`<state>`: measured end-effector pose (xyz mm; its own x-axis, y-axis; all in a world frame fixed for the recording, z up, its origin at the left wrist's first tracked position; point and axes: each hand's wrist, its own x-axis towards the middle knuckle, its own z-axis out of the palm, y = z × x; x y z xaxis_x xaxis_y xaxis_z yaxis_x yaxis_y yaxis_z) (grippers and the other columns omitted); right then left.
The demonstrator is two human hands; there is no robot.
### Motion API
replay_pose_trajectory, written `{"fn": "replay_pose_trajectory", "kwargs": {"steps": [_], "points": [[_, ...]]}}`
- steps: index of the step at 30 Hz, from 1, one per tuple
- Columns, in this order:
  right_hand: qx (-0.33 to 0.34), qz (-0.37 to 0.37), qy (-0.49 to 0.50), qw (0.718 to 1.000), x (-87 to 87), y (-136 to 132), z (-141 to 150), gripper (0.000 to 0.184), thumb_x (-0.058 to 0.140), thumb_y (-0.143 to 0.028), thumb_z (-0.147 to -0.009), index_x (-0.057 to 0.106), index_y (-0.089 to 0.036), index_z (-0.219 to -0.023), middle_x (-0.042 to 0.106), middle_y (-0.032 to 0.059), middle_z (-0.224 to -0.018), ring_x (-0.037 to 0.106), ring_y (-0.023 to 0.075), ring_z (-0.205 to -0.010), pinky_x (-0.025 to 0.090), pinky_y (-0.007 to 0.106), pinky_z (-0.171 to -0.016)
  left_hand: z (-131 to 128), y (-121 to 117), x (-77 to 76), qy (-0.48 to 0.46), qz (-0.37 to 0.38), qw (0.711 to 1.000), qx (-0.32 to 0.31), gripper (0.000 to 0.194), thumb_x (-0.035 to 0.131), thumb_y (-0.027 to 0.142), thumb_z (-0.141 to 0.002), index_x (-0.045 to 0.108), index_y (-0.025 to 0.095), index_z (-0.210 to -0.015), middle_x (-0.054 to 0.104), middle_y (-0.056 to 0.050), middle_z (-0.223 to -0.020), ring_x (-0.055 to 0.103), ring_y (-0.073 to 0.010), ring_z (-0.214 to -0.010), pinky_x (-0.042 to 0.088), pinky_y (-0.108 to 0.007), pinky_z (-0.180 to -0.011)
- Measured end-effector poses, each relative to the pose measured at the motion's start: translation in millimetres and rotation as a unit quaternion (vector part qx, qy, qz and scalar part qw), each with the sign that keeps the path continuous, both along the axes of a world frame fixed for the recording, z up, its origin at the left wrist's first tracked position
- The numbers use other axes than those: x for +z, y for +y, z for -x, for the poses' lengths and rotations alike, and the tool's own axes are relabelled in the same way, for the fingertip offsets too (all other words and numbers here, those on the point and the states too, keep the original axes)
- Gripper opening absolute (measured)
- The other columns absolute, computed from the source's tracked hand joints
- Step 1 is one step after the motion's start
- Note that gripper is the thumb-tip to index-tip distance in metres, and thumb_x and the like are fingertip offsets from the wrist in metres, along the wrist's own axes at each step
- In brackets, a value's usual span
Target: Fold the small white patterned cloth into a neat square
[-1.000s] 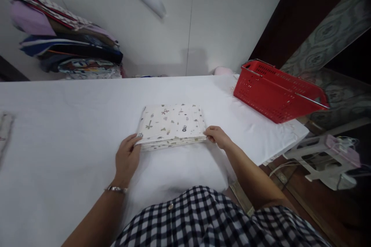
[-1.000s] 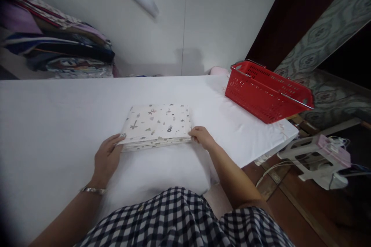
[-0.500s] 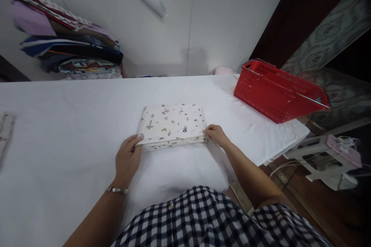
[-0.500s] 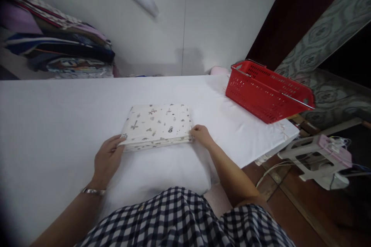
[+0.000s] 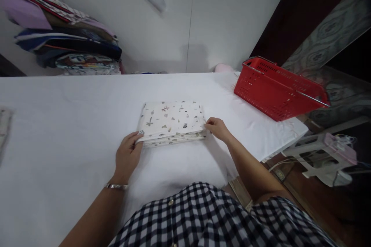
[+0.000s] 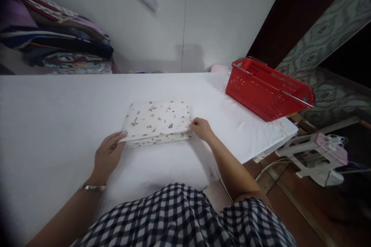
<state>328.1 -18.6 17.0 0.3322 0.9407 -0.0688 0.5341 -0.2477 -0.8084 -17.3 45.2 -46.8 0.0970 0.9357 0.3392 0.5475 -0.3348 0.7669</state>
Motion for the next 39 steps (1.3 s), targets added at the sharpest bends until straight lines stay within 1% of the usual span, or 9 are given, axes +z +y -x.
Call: {"fn": "replay_pose_trajectory", "kwargs": {"steps": [6,8,17,23,27,30,32,36,39], "points": [[-0.019,0.026,0.191,0.981,2.5,-3,2,0.017,0.063,-0.026,-0.062,0.051,-0.02,-0.072,0.048,-0.0072,-0.051,0.043,0.0073,-0.04,0.024,0.018,-0.038,0,0,-0.8,-0.005,-0.003,1.0,0.003,0.025,0.051,0.03,-0.078,0.066,0.021,-0.095,0.059,-0.004,-0.115,0.057,-0.0201,-0.103,0.049,-0.035,-0.089],[-0.017,0.044,0.211,0.976,-1.3,-6,1,0.021,0.065,-0.024,-0.062,0.05,-0.02,-0.075,0.048,-0.0079,-0.051,0.043,0.0069,-0.038,0.023,0.018,-0.037,0,0,-0.9,-0.006,0.006,1.0,0.003,0.025,0.051,0.031,-0.077,0.065,0.022,-0.095,0.059,-0.004,-0.116,0.057,-0.0199,-0.103,0.049,-0.034,-0.088],[-0.007,0.098,0.083,0.992,-10.5,-7,-1,0.018,0.062,-0.015,-0.064,0.051,-0.019,-0.078,0.05,-0.0075,-0.046,0.044,0.0073,-0.038,0.031,0.018,-0.038,-4,-3,6.5,0.012,0.004,1.0,0.023,0.023,0.05,0.028,-0.076,0.066,0.022,-0.092,0.059,-0.003,-0.115,0.059,-0.0196,-0.096,0.051,-0.034,-0.082],[-0.016,0.1,0.085,0.991,-13.4,-5,-2,0.019,0.06,-0.014,-0.064,0.05,-0.019,-0.08,0.049,-0.0083,-0.049,0.045,0.0069,-0.038,0.031,0.017,-0.039,-5,-3,8.3,0.031,0.001,0.999,0.033,0.024,0.048,0.026,-0.077,0.066,0.022,-0.091,0.059,-0.003,-0.115,0.06,-0.0174,-0.093,0.051,-0.031,-0.081],[0.021,0.1,0.031,0.994,-16.3,-9,-4,0.015,0.059,-0.021,-0.07,0.051,-0.02,-0.082,0.053,-0.0062,-0.056,0.049,0.0087,-0.043,0.035,0.019,-0.043,-6,-5,11.7,0.112,-0.008,0.993,0.04,0.025,0.048,0.025,-0.077,0.066,0.023,-0.094,0.057,-0.003,-0.118,0.058,-0.0196,-0.097,0.049,-0.033,-0.083],[0.04,0.053,-0.089,0.994,-12.4,-15,-1,0.011,0.056,-0.027,-0.075,0.054,-0.021,-0.084,0.058,-0.0024,-0.068,0.053,0.0114,-0.056,0.039,0.022,-0.053,-8,-7,19.3,0.21,-0.038,0.976,0.052,0.026,0.05,0.025,-0.076,0.065,0.022,-0.097,0.053,-0.007,-0.125,0.053,-0.0271,-0.105,0.045,-0.043,-0.088],[0.057,-0.015,-0.177,0.982,-8.6,-19,5,0.008,0.053,-0.027,-0.079,0.056,-0.021,-0.083,0.06,0.0006,-0.078,0.054,0.0129,-0.066,0.04,0.024,-0.06,-13,-9,24.3,0.25,-0.08,0.964,0.027,0.027,0.05,0.024,-0.076,0.064,0.02,-0.099,0.051,-0.011,-0.127,0.049,-0.0312,-0.112,0.041,-0.047,-0.092],[0.149,-0.123,-0.241,0.951,-5.5,-26,20,0.012,0.05,-0.022,-0.084,0.061,-0.022,-0.087,0.061,0.005,-0.095,0.055,0.0163,-0.089,0.042,0.026,-0.073,-26,-8,28.5,0.268,-0.129,0.952,-0.069,0.026,0.046,0.024,-0.081,0.063,0.021,-0.1,0.053,-0.01,-0.126,0.046,-0.0289,-0.117,0.036,-0.046,-0.095],[0.215,-0.138,-0.261,0.931,-9.6,-23,26,0.015,0.054,-0.021,-0.083,0.063,-0.023,-0.095,0.061,0.0061,-0.105,0.052,0.0188,-0.101,0.042,0.029,-0.079,-38,-5,28.2,0.259,-0.13,0.952,-0.102,0.024,0.044,0.023,-0.083,0.064,0.022,-0.096,0.057,-0.008,-0.121,0.048,-0.0264,-0.115,0.037,-0.044,-0.095]]}}
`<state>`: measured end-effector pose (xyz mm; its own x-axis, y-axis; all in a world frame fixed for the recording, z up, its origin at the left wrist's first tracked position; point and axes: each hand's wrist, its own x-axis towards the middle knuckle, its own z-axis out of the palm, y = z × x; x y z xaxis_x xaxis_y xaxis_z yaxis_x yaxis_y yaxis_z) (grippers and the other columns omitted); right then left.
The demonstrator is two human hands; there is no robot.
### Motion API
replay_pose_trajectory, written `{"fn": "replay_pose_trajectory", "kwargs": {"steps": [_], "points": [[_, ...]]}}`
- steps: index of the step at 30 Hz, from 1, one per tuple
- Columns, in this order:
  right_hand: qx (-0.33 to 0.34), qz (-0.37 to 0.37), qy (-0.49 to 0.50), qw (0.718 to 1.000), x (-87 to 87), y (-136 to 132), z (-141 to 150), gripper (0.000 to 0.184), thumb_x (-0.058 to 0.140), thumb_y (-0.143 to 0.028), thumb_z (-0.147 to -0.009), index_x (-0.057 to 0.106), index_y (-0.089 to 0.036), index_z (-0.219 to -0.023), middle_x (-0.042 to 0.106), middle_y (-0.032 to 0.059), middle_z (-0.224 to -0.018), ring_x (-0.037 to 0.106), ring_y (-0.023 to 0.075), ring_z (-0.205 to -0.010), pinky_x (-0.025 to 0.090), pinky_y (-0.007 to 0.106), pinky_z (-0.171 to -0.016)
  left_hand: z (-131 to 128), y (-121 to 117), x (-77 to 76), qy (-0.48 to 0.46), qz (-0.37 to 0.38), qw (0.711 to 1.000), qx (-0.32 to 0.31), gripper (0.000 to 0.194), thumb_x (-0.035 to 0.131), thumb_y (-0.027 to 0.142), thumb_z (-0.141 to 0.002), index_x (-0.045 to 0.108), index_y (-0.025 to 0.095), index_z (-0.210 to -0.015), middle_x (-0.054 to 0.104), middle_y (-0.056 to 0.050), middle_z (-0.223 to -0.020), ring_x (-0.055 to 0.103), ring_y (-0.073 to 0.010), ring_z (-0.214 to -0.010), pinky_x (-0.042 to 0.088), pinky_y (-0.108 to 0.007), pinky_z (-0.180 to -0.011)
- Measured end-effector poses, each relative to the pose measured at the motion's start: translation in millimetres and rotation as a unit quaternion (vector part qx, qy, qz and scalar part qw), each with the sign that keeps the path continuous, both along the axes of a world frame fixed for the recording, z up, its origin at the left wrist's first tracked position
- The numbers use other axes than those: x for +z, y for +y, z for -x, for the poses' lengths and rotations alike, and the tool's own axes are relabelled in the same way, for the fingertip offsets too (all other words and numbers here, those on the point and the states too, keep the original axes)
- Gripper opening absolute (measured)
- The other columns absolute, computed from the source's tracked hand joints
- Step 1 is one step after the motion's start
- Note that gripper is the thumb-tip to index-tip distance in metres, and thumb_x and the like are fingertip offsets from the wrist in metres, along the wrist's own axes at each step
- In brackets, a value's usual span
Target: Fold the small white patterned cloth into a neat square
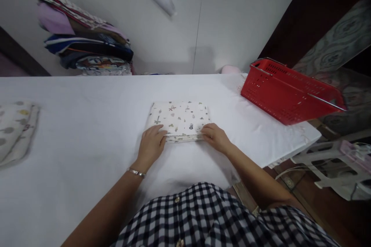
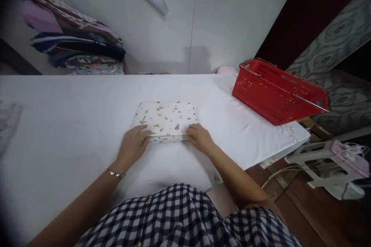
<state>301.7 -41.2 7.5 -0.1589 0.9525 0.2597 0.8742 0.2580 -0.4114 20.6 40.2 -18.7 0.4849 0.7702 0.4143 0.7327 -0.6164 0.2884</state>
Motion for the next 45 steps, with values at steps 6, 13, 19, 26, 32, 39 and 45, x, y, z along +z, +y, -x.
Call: {"fn": "replay_pose_trajectory", "kwargs": {"steps": [6,13,19,26,32,39,45], "points": [[-0.015,0.036,0.0,0.999,-6.4,11,-1,0.017,0.049,-0.018,-0.087,0.065,-0.022,-0.087,0.064,0.0041,-0.095,0.054,0.017,-0.092,0.042,0.028,-0.078,-11,2,3.2,-0.05,0.005,0.999,-0.005,0.023,0.044,0.019,-0.082,0.062,0.02,-0.096,0.059,-0.009,-0.118,0.05,-0.0242,-0.112,0.038,-0.041,-0.095],[-0.032,0.064,0.007,0.997,-3.7,15,0,0.016,0.048,-0.017,-0.086,0.063,-0.022,-0.085,0.063,0.0026,-0.09,0.054,0.0153,-0.088,0.039,0.026,-0.075,-25,-11,5.4,-0.049,-0.01,0.996,-0.077,0.021,0.043,0.016,-0.084,0.063,0.02,-0.08,0.057,-0.008,-0.12,0.047,-0.0244,-0.116,0.037,-0.044,-0.096],[-0.02,0.048,-0.024,0.998,-5.0,12,1,0.015,0.049,-0.019,-0.087,0.063,-0.022,-0.092,0.062,0.0034,-0.094,0.053,0.0161,-0.092,0.039,0.026,-0.076,-41,-10,5.2,-0.021,-0.011,0.994,-0.11,0.023,0.045,0.021,-0.087,0.067,0.021,-0.087,0.057,-0.008,-0.121,0.045,-0.0253,-0.119,0.036,-0.047,-0.098],[0.01,0.051,-0.07,0.996,-5.8,12,2,0.016,0.049,-0.025,-0.088,0.065,-0.021,-0.09,0.062,0.006,-0.094,0.052,0.018,-0.093,0.04,0.028,-0.076,-49,-4,1.9,0.013,-0.013,0.994,-0.108,0.023,0.046,0.023,-0.087,0.068,0.022,-0.087,0.06,-0.007,-0.118,0.045,-0.0249,-0.118,0.035,-0.046,-0.097],[-0.004,0.045,-0.061,0.997,-7.8,13,3,0.019,0.047,-0.025,-0.09,0.065,-0.022,-0.088,0.062,0.0055,-0.094,0.052,0.0177,-0.093,0.04,0.027,-0.074,-51,-6,2.9,0.02,-0.007,0.992,-0.123,0.027,0.041,0.02,-0.089,0.067,0.019,-0.08,0.059,-0.007,-0.119,0.045,-0.0241,-0.118,0.038,-0.043,-0.095],[-0.019,0.062,-0.045,0.997,-6.8,14,3,0.017,0.047,-0.025,-0.089,0.063,-0.022,-0.086,0.062,0.0032,-0.091,0.052,0.0163,-0.09,0.038,0.026,-0.073,-55,-7,6.7,0.001,-0.025,0.992,-0.124,0.023,0.042,0.019,-0.089,0.065,0.019,-0.09,0.059,-0.007,-0.119,0.047,-0.0226,-0.115,0.039,-0.041,-0.094],[-0.033,0.07,-0.051,0.996,-7.3,15,4,0.016,0.047,-0.025,-0.089,0.062,-0.022,-0.085,0.061,0.0029,-0.09,0.052,0.0159,-0.089,0.037,0.025,-0.07,-58,-3,4.5,0.035,-0.041,0.988,-0.144,0.021,0.045,0.015,-0.086,0.066,0.018,-0.086,0.058,-0.008,-0.119,0.047,-0.0244,-0.115,0.041,-0.04,-0.092]]}}
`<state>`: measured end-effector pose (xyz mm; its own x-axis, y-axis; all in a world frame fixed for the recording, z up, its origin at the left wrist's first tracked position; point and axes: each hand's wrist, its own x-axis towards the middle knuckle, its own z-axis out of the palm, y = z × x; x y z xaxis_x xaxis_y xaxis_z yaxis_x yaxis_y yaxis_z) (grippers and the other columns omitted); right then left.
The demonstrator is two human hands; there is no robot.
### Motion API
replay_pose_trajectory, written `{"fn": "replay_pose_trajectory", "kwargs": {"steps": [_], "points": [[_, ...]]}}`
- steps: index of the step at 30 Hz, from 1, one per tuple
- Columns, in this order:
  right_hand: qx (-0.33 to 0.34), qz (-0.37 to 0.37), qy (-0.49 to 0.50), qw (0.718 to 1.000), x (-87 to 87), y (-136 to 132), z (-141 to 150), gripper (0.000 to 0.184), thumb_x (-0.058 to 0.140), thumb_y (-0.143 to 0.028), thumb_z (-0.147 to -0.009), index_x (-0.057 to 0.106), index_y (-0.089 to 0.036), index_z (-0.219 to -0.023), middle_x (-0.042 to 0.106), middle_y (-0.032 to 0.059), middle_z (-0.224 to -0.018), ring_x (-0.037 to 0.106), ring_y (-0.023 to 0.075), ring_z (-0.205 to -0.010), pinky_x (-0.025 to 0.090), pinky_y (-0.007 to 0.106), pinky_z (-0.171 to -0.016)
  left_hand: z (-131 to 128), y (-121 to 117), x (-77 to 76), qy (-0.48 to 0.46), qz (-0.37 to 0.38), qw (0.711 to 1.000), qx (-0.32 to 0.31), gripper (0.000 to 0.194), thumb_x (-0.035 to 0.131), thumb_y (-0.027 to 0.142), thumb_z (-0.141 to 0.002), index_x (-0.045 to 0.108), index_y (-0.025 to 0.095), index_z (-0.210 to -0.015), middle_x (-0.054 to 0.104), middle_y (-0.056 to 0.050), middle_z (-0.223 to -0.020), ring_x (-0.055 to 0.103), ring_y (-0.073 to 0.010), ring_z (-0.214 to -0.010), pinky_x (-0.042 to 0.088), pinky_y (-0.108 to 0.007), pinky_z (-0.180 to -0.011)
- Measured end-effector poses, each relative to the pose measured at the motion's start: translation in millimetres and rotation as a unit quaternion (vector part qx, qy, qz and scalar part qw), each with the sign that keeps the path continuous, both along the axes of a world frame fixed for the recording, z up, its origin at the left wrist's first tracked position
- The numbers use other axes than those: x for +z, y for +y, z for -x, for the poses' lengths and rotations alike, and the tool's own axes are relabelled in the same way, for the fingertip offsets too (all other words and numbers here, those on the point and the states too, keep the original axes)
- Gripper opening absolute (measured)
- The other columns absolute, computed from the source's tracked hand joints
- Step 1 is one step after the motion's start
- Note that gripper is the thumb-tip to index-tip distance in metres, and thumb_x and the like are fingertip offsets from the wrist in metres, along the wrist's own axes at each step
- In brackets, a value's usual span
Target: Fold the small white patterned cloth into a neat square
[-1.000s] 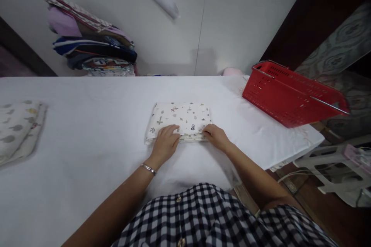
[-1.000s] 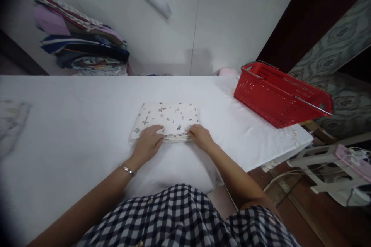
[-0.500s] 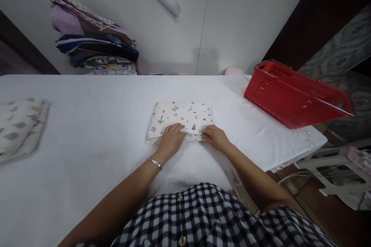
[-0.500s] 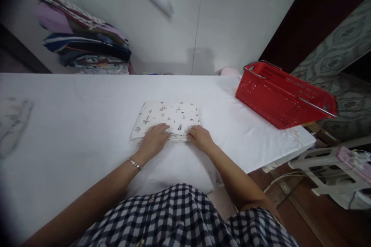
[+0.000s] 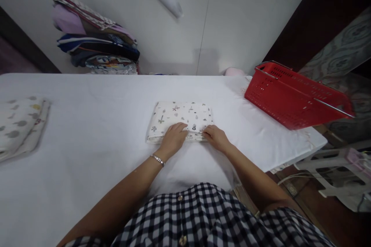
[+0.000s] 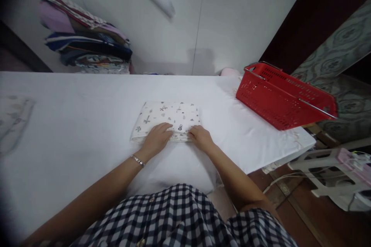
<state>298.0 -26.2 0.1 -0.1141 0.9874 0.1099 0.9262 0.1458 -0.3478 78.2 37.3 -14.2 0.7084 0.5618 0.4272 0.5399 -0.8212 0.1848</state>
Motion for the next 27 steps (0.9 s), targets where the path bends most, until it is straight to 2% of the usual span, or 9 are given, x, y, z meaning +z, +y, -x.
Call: {"fn": "replay_pose_trajectory", "kwargs": {"steps": [7,12,18,23,27], "points": [[0.008,-0.02,-0.007,1.0,-0.3,-2,0,0.014,0.048,-0.025,-0.089,0.062,-0.022,-0.087,0.061,0.0022,-0.089,0.051,0.0152,-0.088,0.038,0.025,-0.072,0,8,-0.6,0.022,0.022,0.999,-0.013,0.023,0.044,0.022,-0.089,0.067,0.02,-0.086,0.059,-0.004,-0.119,0.046,-0.0229,-0.116,0.041,-0.039,-0.091],[0.03,-0.031,-0.004,0.999,-0.6,-5,-1,0.012,0.054,-0.029,-0.086,0.062,-0.022,-0.091,0.061,0.0026,-0.093,0.052,0.0159,-0.089,0.04,0.025,-0.073,0,3,2.5,-0.023,0.019,0.999,-0.018,0.026,0.037,0.02,-0.091,0.062,0.017,-0.087,0.058,-0.006,-0.115,0.046,-0.0206,-0.114,0.04,-0.037,-0.093],[0.058,-0.057,-0.041,0.996,-5.3,-6,-3,0.018,0.047,-0.029,-0.09,0.064,-0.022,-0.094,0.062,0.0049,-0.095,0.052,0.0172,-0.091,0.04,0.027,-0.072,5,-3,-6.9,-0.017,0.035,0.999,-0.004,0.022,0.039,0.02,-0.091,0.06,0.017,-0.09,0.061,-0.007,-0.105,0.054,-0.0188,-0.099,0.042,-0.035,-0.087],[0.073,-0.096,-0.075,0.99,-6.3,-10,1,0.025,0.041,-0.026,-0.093,0.065,-0.02,-0.092,0.063,0.0072,-0.093,0.052,0.0182,-0.087,0.041,0.028,-0.071,9,-6,-11.8,-0.009,0.039,0.999,-0.007,0.023,0.037,0.02,-0.092,0.06,0.017,-0.094,0.063,-0.006,-0.102,0.056,-0.0178,-0.097,0.042,-0.034,-0.086],[0.082,-0.11,-0.12,0.983,-8.0,-15,5,0.026,0.041,-0.022,-0.092,0.066,-0.02,-0.085,0.063,0.0073,-0.086,0.053,0.0191,-0.082,0.04,0.03,-0.07,13,-9,-16.0,-0.003,0.028,0.999,-0.017,0.028,0.037,0.019,-0.092,0.055,0.019,-0.113,0.062,-0.007,-0.109,0.055,-0.018,-0.101,0.04,-0.035,-0.09]]}}
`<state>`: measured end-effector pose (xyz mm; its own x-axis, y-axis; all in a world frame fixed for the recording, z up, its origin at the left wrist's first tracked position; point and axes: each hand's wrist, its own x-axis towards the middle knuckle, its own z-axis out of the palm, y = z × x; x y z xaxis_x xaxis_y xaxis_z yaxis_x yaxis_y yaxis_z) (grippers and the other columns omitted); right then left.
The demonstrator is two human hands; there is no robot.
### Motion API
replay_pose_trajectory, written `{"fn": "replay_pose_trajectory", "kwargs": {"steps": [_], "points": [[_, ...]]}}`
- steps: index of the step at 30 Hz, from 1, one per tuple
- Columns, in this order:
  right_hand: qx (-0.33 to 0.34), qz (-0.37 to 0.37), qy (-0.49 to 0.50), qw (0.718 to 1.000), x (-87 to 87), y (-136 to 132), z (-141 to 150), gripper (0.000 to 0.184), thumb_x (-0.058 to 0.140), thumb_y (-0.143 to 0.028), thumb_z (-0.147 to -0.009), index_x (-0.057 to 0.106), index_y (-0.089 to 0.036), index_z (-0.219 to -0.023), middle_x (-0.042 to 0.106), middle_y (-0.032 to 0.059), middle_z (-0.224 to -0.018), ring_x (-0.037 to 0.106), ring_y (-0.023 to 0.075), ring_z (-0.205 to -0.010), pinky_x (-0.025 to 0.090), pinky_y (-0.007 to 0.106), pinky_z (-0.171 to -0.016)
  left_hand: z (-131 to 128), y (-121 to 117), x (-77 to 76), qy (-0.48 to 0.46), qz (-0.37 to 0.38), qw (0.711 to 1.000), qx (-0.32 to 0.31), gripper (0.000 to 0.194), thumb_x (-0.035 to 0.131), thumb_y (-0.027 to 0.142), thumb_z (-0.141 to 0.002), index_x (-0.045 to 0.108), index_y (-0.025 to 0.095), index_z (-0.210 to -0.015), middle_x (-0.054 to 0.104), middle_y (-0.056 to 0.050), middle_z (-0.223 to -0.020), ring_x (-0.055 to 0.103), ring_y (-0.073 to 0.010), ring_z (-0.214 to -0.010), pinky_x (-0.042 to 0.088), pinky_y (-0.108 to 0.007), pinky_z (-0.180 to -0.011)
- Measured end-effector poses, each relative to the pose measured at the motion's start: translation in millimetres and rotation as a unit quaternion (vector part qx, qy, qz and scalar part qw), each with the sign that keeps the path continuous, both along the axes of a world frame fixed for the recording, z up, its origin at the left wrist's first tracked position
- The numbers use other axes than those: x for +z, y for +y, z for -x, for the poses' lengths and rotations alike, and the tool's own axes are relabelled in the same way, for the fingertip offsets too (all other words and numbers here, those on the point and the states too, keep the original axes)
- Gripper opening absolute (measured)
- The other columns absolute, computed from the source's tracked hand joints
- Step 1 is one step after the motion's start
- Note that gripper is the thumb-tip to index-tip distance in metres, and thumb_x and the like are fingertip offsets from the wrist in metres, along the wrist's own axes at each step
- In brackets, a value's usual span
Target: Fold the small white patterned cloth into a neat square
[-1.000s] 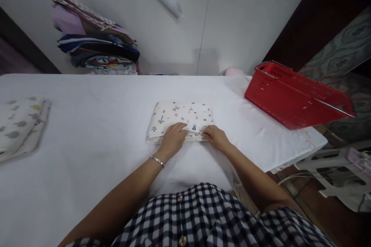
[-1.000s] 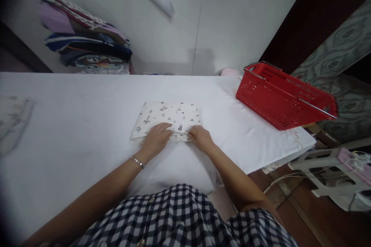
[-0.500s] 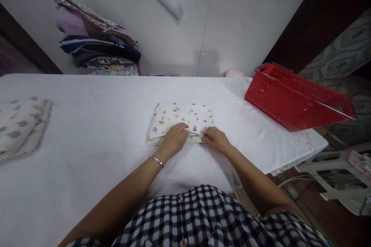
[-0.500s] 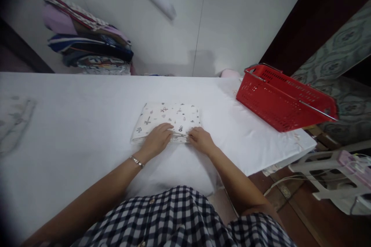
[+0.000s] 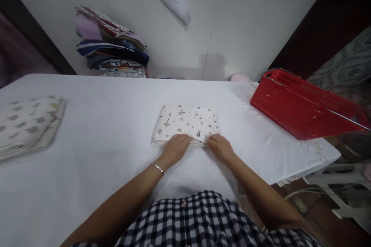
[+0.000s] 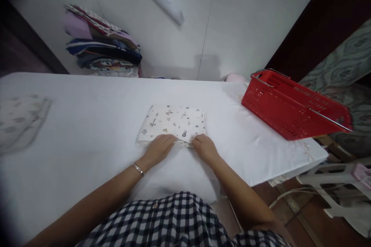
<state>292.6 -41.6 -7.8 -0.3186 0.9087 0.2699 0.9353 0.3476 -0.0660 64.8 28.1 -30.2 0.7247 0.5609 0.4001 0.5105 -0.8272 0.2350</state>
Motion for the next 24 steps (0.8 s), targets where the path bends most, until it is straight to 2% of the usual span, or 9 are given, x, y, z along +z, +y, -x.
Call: {"fn": "replay_pose_trajectory", "kwargs": {"steps": [3,6,9,12,15,17,19,22,24], "points": [[-0.003,-0.018,-0.003,1.0,1.8,-2,2,0.024,0.044,-0.021,-0.091,0.067,-0.02,-0.086,0.063,0.0069,-0.086,0.054,0.0195,-0.081,0.041,0.03,-0.07,7,-2,-5.1,-0.002,-0.021,1.0,0.009,0.037,0.038,0.017,-0.091,0.046,0.018,-0.127,0.06,-0.008,-0.117,0.051,-0.0189,-0.111,0.037,-0.037,-0.097],[-0.005,-0.048,0.007,0.999,6.5,-1,5,0.022,0.045,-0.024,-0.089,0.066,-0.019,-0.095,0.064,0.0086,-0.094,0.056,0.0212,-0.086,0.042,0.033,-0.072,15,-4,-7.5,0.002,-0.035,0.999,0.002,0.034,0.038,0.013,-0.09,0.05,0.019,-0.122,0.058,-0.005,-0.122,0.046,-0.0188,-0.119,0.033,-0.038,-0.101],[0.034,-0.076,0.025,0.996,5.3,3,13,0.032,0.045,-0.026,-0.089,0.056,-0.018,-0.118,0.058,0.0122,-0.118,0.051,0.025,-0.109,0.042,0.039,-0.086,22,-10,-4.1,0.001,-0.039,0.999,0.01,0.03,0.039,0.013,-0.09,0.055,0.02,-0.115,0.057,-0.004,-0.124,0.045,-0.0187,-0.119,0.033,-0.039,-0.102],[0.081,-0.063,0.001,0.995,-10.5,4,22,0.05,0.044,-0.03,-0.09,0.036,-0.018,-0.137,0.046,0.0125,-0.136,0.036,0.0252,-0.128,0.033,0.045,-0.1,30,-16,1.3,-0.009,-0.029,0.999,0.027,0.028,0.039,0.016,-0.09,0.057,0.021,-0.112,0.058,-0.004,-0.123,0.048,-0.0186,-0.117,0.034,-0.04,-0.101],[0.092,-0.061,-0.021,0.994,-33.0,0,25,0.059,0.043,-0.033,-0.09,0.023,-0.018,-0.143,0.04,0.0122,-0.141,0.031,0.0243,-0.133,0.029,0.047,-0.104,45,-18,3.5,-0.035,-0.003,0.998,0.059,0.028,0.038,0.019,-0.091,0.058,0.021,-0.111,0.061,-0.005,-0.117,0.051,-0.0173,-0.113,0.038,-0.039,-0.098],[0.088,-0.068,-0.026,0.993,-43.3,-4,24,0.061,0.044,-0.033,-0.09,0.021,-0.017,-0.144,0.037,0.012,-0.143,0.028,0.0244,-0.134,0.028,0.047,-0.105,60,-15,3.3,-0.056,0.019,0.992,0.107,0.027,0.038,0.022,-0.091,0.06,0.021,-0.106,0.063,-0.005,-0.113,0.053,-0.0176,-0.11,0.039,-0.038,-0.096],[0.085,-0.073,-0.026,0.993,-47.3,-6,24,0.06,0.044,-0.032,-0.09,0.022,-0.017,-0.144,0.037,0.0118,-0.143,0.028,0.0244,-0.134,0.027,0.047,-0.106,78,-9,3.1,-0.078,0.048,0.978,0.187,0.026,0.04,0.026,-0.09,0.063,0.022,-0.099,0.065,-0.005,-0.108,0.055,-0.0191,-0.106,0.039,-0.039,-0.094],[0.081,-0.075,-0.02,0.994,-45.3,-7,23,0.057,0.044,-0.033,-0.09,0.026,-0.017,-0.142,0.038,0.0123,-0.142,0.029,0.025,-0.134,0.027,0.047,-0.106,102,0,4.0,-0.142,0.113,0.92,0.347,0.026,0.04,0.031,-0.088,0.065,0.021,-0.088,0.068,-0.004,-0.097,0.059,-0.0189,-0.093,0.043,-0.034,-0.084],[0.079,-0.062,-0.015,0.995,-41.8,-7,23,0.055,0.045,-0.034,-0.09,0.03,-0.017,-0.14,0.04,0.0131,-0.141,0.031,0.0258,-0.133,0.028,0.048,-0.105,112,3,5.5,-0.178,0.157,0.882,0.406,0.027,0.041,0.035,-0.087,0.064,0.021,-0.083,0.068,-0.002,-0.09,0.059,-0.017,-0.083,0.044,-0.029,-0.076]]}}
